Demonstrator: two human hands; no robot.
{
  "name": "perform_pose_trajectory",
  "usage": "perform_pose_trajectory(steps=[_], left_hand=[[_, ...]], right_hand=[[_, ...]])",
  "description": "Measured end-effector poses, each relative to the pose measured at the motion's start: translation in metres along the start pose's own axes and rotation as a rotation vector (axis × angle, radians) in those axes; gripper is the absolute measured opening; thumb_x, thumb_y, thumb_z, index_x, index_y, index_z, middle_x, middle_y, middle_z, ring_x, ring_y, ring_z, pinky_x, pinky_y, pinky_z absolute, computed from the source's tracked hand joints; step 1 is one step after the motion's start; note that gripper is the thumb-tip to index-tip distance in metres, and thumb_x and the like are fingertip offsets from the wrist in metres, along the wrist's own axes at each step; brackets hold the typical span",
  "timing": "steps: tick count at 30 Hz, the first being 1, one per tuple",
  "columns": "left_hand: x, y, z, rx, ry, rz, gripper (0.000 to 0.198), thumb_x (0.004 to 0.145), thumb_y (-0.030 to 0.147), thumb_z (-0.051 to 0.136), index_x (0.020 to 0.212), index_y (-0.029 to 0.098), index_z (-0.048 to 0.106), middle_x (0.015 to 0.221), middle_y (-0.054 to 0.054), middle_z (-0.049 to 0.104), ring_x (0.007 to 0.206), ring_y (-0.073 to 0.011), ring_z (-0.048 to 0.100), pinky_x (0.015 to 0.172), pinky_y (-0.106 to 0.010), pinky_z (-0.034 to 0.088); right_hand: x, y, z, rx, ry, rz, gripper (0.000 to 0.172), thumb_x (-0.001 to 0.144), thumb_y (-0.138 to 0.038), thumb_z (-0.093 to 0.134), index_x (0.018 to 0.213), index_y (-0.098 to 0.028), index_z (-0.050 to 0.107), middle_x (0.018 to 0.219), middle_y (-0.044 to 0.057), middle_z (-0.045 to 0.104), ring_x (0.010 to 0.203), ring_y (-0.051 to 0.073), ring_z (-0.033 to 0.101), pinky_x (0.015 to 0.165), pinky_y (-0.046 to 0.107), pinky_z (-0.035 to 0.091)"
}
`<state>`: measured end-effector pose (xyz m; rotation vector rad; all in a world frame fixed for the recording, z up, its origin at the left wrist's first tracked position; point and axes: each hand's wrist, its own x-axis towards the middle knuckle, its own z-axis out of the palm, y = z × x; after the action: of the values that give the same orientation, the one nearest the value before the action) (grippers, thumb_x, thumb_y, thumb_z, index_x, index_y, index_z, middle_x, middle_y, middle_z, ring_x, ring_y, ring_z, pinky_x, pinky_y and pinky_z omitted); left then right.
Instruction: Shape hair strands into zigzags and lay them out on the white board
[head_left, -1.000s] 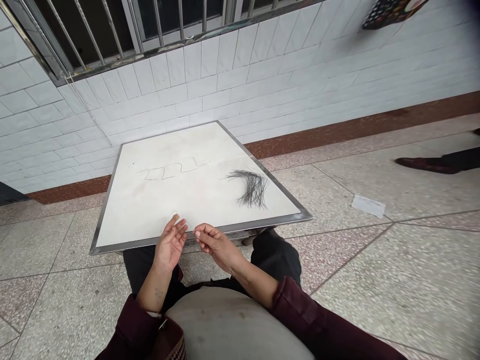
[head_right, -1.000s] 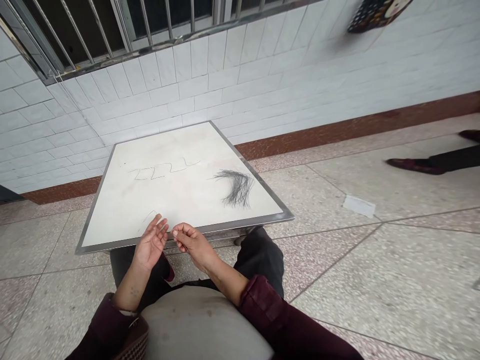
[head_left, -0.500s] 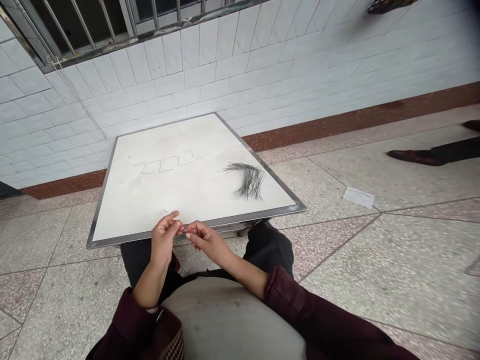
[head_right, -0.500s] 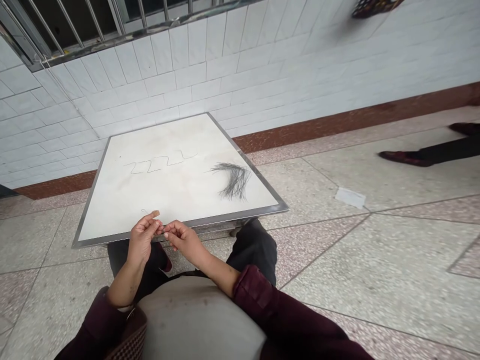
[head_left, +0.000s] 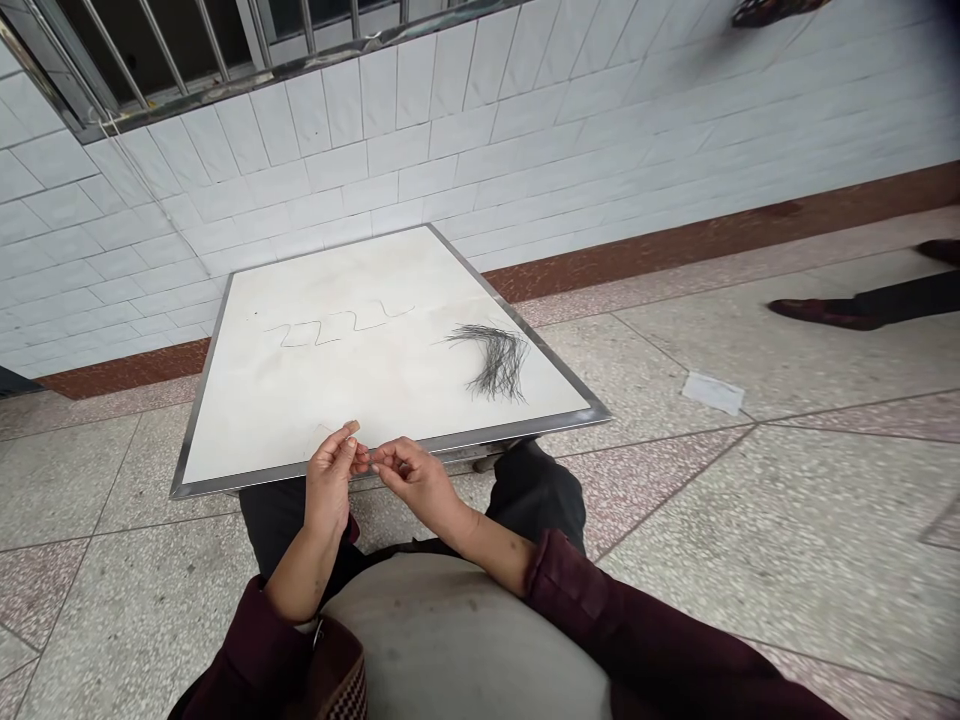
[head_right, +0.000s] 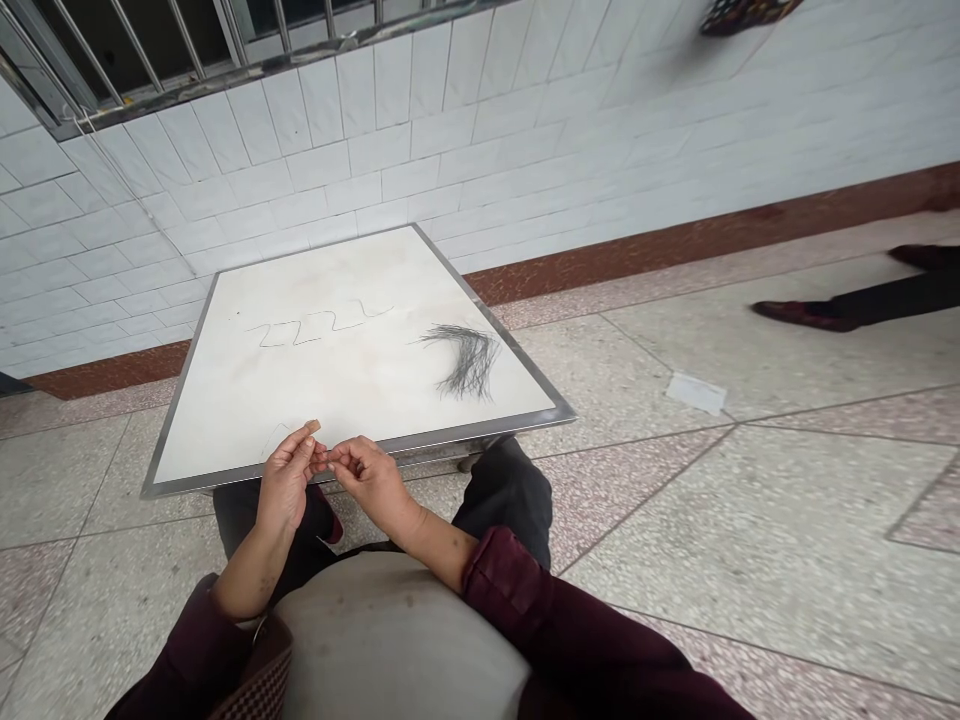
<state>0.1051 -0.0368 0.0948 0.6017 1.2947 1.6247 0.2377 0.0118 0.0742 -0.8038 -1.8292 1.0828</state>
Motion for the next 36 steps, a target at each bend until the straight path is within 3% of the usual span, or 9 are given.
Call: perform_pose_trajectory(steps=[11,18,22,25,31,36], left_hand=[[0.000,0.003,-0.005,0.200,-0.024,0.014,0.043,0.081,0.041,0.065,0.117,0.016,0.066,0.073,-0.001,0.060,0.068,-0.0103,0.055,0.061,-0.021,0.044],[0.002,0.005,-0.014,0.371,-0.128,0.027,0.040,0.082,0.038,0.064,0.116,0.018,0.068,0.072,0.000,0.062,0.061,-0.0106,0.055,0.064,-0.025,0.048],[0.001,0.004,-0.012,0.446,-0.157,0.026,0.036,0.081,0.035,0.064,0.114,0.020,0.070,0.087,-0.005,0.071,0.064,-0.0143,0.061,0.065,-0.028,0.052],[-0.001,0.002,-0.008,0.454,-0.173,0.042,0.035,0.081,0.034,0.065,0.113,0.021,0.071,0.101,-0.009,0.071,0.077,-0.0187,0.065,0.071,-0.030,0.054],[-0.004,0.002,-0.004,0.451,-0.206,0.074,0.040,0.083,0.036,0.062,0.119,0.021,0.067,0.078,-0.004,0.066,0.073,-0.0176,0.063,0.073,-0.031,0.054],[-0.003,-0.001,-0.006,0.435,-0.212,0.044,0.042,0.083,0.038,0.062,0.120,0.020,0.066,0.079,-0.004,0.066,0.069,-0.0163,0.062,0.069,-0.030,0.053]], right_hand=[[-0.001,0.003,-0.002,-0.081,-0.058,-0.073,0.009,0.081,-0.012,0.066,0.085,-0.020,0.066,0.073,0.001,0.062,0.069,0.014,0.057,0.064,0.024,0.046],[0.006,0.009,-0.013,-0.110,-0.287,-0.237,0.010,0.089,-0.018,0.060,0.090,-0.022,0.069,0.080,0.002,0.063,0.073,0.014,0.059,0.069,0.025,0.046],[0.014,0.004,-0.027,-0.199,-0.423,-0.315,0.015,0.093,-0.024,0.055,0.096,-0.022,0.069,0.085,0.004,0.063,0.080,0.016,0.061,0.071,0.026,0.048],[0.019,-0.002,-0.035,-0.221,-0.495,-0.334,0.019,0.095,-0.026,0.051,0.096,-0.022,0.069,0.087,0.004,0.063,0.079,0.016,0.061,0.071,0.025,0.048],[0.022,-0.005,-0.040,-0.292,-0.472,-0.353,0.020,0.096,-0.026,0.049,0.094,-0.021,0.069,0.086,0.005,0.062,0.075,0.015,0.061,0.066,0.024,0.047],[0.022,-0.003,-0.041,-0.322,-0.463,-0.365,0.016,0.095,-0.026,0.052,0.096,-0.021,0.067,0.088,0.004,0.063,0.075,0.015,0.061,0.066,0.023,0.046]])
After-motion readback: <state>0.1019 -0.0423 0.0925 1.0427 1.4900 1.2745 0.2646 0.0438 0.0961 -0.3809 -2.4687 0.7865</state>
